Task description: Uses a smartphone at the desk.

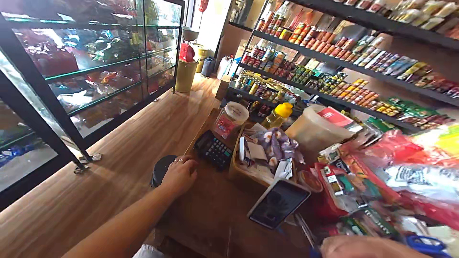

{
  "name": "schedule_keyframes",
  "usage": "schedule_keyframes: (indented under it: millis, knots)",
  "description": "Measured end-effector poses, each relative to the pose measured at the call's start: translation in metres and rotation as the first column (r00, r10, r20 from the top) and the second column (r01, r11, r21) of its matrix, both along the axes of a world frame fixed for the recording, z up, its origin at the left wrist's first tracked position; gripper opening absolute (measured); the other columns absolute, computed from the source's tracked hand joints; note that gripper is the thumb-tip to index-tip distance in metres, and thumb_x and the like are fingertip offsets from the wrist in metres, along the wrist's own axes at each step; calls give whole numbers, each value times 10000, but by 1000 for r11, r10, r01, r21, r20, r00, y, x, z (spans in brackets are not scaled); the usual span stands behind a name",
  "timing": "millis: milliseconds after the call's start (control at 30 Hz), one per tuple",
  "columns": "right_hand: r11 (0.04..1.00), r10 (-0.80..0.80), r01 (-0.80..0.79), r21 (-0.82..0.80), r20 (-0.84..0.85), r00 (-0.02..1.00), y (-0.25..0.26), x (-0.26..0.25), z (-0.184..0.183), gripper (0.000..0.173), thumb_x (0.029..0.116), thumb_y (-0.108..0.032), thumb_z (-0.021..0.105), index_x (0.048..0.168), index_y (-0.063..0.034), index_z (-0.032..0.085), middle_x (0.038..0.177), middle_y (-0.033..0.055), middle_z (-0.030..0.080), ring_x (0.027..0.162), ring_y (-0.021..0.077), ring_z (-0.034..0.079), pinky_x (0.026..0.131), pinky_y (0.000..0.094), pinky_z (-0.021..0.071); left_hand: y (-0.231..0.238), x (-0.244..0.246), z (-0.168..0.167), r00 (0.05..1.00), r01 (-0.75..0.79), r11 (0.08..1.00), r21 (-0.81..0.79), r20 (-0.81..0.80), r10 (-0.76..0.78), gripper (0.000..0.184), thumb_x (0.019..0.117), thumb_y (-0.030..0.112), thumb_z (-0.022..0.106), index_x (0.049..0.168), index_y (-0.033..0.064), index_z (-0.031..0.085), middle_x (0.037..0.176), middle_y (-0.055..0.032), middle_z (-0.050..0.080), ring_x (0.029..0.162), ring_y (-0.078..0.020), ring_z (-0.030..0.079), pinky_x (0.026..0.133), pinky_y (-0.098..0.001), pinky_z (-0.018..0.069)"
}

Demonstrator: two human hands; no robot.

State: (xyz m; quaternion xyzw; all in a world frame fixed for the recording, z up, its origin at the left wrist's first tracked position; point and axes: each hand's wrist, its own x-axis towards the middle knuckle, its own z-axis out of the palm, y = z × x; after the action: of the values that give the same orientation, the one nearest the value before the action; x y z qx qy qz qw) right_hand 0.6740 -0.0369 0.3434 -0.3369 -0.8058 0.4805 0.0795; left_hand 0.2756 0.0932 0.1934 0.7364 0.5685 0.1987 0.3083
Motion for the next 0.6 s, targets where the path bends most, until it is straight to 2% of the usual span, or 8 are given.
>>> schedule_keyframes:
  millis: [100, 167, 200, 267, 333, 433, 500, 600]
  knots:
    - [959, -41, 118, 259, -283, 958, -8, 9, -32, 382, 1001, -520, 603, 1241, -253, 732, 1169, -47, 754, 1117, 129, 699, 1015, 359, 567, -2, -1, -1, 998, 22, 1000, 19, -51, -21, 366, 1057, 213, 521, 1375, 61, 621, 1457, -215, 555, 1387, -406, 488, 1147, -603, 363]
    - [808, -86, 345, 478, -485, 870, -7, 5, -59, 316, 1023, -531, 559, 1132, -315, 763, 1011, -104, 771, 942, 89, 734, 892, 324, 613, 3, 0, -17, 996, -2, 998, 63, -92, 8, 343, 1061, 226, 541, 1354, 70, 628, 1332, -257, 618, 1264, -459, 572, 1039, -680, 432]
    - [718, -133, 492, 492, -597, 791, -7, 0, -71, 290, 1027, -532, 548, 1080, -345, 764, 955, -129, 767, 878, 71, 731, 845, 317, 620, 3, 0, -24, 995, -13, 994, 106, -93, 23, 328, 1059, 221, 543, 1331, 65, 639, 1278, -271, 642, 1201, -473, 608, 987, -703, 454]
    - [576, -211, 719, 388, -780, 589, -7, -9, -87, 257, 1075, -396, 475, 1030, -292, 706, 902, -129, 740, 831, 69, 710, 814, 321, 615, -9, 4, -26, 995, -76, 984, 163, -58, 86, 334, 1060, 231, 517, 1314, 53, 642, 1357, -280, 589, 1264, -480, 561, 1029, -709, 424]
    - [471, -303, 857, 208, -875, 378, -3, -17, -89, 298, 1090, -233, 322, 1042, -189, 613, 847, -108, 701, 808, 79, 693, 814, 336, 604, -27, 15, -11, 988, -155, 970, 186, 0, 157, 346, 1064, 225, 501, 1340, 53, 620, 1463, -265, 513, 1352, -459, 498, 1089, -671, 395]
    - [340, -351, 941, 3, -927, 130, 10, -28, -97, 299, 1104, -188, 280, 1124, -66, 552, 803, -55, 669, 746, 97, 684, 773, 330, 606, -43, 42, -6, 972, -179, 956, 233, 193, 136, 364, 1058, 197, 497, 1366, 27, 592, 1464, -254, 509, 1332, -396, 526, 1091, -592, 424]
    - [274, -333, 959, -77, -943, 20, 17, -37, -109, 320, 1118, -197, 276, 1181, -18, 533, 820, -14, 662, 736, 112, 681, 751, 317, 603, -45, 69, -4, 911, -167, 957, 238, 408, 58, 377, 1063, 187, 466, 1364, -8, 579, 1367, -230, 596, 1241, -311, 601, 1061, -505, 473]
    - [172, -355, 974, -146, -932, -77, 21, -51, -134, 336, 1120, -198, 319, 1259, 31, 524, 888, 39, 644, 749, 122, 659, 722, 298, 583, -53, 117, 2, 675, -148, 987, 68, 736, 50, 328, 1091, 212, 432, 1274, 2, 606, 1058, -106, 683, 884, -157, 681, 805, -340, 579]
